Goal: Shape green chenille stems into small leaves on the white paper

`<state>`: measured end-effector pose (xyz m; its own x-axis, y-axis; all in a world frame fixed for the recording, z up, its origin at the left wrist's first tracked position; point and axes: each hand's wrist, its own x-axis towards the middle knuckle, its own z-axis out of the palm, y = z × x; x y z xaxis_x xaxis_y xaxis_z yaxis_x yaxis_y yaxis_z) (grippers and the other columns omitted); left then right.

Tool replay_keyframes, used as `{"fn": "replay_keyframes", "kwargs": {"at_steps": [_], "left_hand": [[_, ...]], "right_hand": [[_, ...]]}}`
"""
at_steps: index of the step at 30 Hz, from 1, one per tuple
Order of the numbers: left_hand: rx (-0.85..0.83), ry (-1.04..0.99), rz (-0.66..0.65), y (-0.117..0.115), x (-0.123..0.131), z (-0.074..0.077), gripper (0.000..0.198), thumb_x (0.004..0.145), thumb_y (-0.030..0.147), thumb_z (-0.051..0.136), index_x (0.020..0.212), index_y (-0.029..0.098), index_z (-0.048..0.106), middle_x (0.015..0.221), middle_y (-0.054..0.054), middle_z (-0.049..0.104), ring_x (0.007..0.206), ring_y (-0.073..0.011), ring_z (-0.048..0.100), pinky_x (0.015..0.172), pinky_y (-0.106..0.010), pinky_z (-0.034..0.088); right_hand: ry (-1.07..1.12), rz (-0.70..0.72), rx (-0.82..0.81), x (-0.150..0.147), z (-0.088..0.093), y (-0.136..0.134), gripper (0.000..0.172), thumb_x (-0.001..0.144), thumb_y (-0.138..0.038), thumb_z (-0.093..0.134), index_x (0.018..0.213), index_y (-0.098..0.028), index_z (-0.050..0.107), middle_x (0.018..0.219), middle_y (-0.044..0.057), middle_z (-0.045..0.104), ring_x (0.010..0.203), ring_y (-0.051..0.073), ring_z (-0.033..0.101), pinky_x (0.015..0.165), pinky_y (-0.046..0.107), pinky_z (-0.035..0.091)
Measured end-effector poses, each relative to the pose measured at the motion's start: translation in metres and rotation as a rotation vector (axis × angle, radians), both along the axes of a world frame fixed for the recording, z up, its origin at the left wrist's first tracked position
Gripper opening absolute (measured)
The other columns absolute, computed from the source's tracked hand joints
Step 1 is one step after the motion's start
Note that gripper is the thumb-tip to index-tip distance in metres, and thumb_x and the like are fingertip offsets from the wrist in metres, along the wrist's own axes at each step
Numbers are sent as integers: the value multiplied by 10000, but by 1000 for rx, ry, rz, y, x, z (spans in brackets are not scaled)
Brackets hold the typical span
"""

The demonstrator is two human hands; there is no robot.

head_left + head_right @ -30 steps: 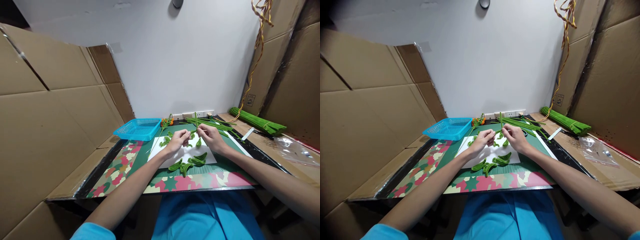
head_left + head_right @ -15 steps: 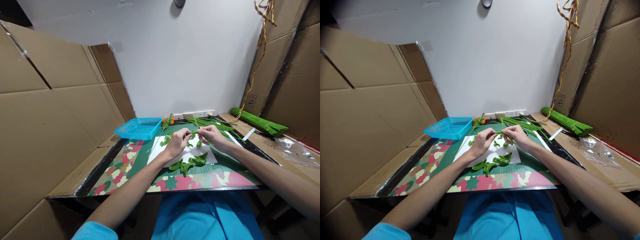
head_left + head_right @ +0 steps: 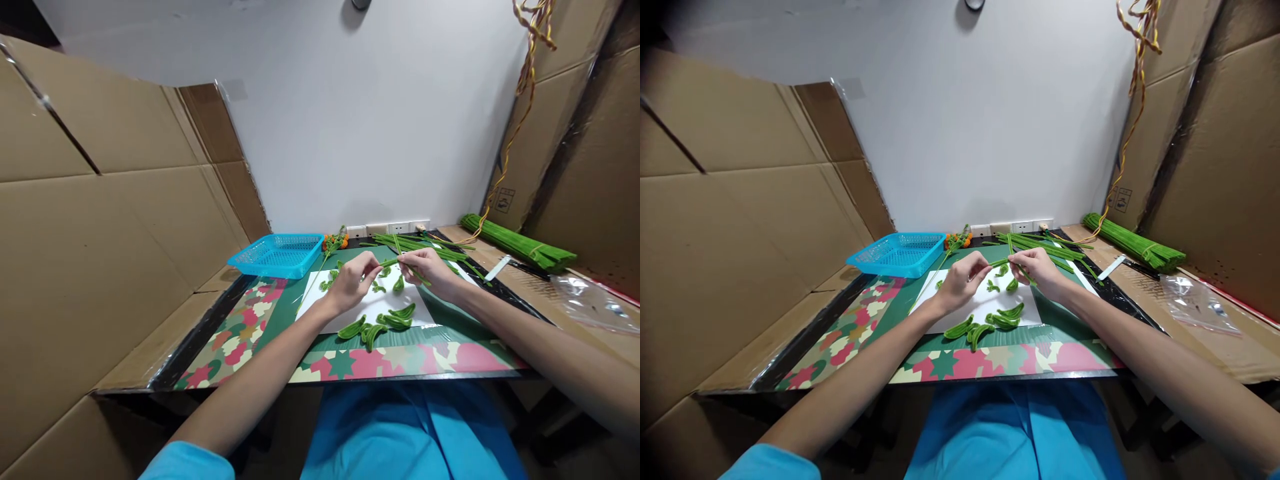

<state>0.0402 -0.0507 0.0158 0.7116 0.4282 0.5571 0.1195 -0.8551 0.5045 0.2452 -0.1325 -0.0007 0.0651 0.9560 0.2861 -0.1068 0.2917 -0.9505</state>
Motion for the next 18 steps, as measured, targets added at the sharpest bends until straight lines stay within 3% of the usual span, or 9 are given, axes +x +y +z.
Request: {"fn": "replay_keyframes", "kwargs": {"at_steps": [2,4,6,8,13,15,18], "left_hand": [[166,64,-11,-2,-2,3,298,995,402,451,852,174,578,825,-35,595,710,-99,482,686,-241,348],[222,82,-8,-3,-3,4,305,999,392,436,844,175,585,843,-46,604,728,-109,488,709,-253,351],[136,44,18,-4,-2,3,315,990,429,461,845,176,580,804,-35,600,701,-103,497,687,-245,358],[-62,-22,22,-4,1,0,338,970,490,498,862,177,563,725,-5,573,636,-88,506,636,-225,368],[-542,-136,-149,0,9,-9,453,882,616,593,863,169,520,647,42,521,534,-76,534,557,-212,429],[-564,-133,-170,0,10,-10,465,859,617,628,851,162,529,656,37,532,539,-73,535,550,-208,434],[-378,-95,-95,-4,8,-6,426,874,572,634,843,151,579,694,6,592,595,-69,541,567,-190,416]], "right_hand": [[47,36,-67,0,1,-1,394,771,-421,777,563,-144,591,491,-2,486,440,83,384,437,247,234],[63,56,-113,0,1,-2,407,757,-411,790,539,-150,567,475,-9,465,433,79,371,434,247,231],[45,43,-98,1,0,-1,415,772,-416,783,541,-152,560,476,-13,469,423,73,361,435,249,246],[7,5,-30,1,-2,0,414,806,-438,767,577,-148,578,506,-9,503,426,71,377,443,248,272],[-57,13,69,-2,-3,2,430,835,-525,758,688,-136,646,575,13,591,456,94,485,483,256,361],[-28,25,41,-3,-3,2,437,814,-529,778,690,-126,662,574,23,602,461,101,505,488,258,382],[47,57,-61,-3,-1,0,421,768,-490,821,655,-119,656,528,14,567,442,92,485,454,243,355]]}}
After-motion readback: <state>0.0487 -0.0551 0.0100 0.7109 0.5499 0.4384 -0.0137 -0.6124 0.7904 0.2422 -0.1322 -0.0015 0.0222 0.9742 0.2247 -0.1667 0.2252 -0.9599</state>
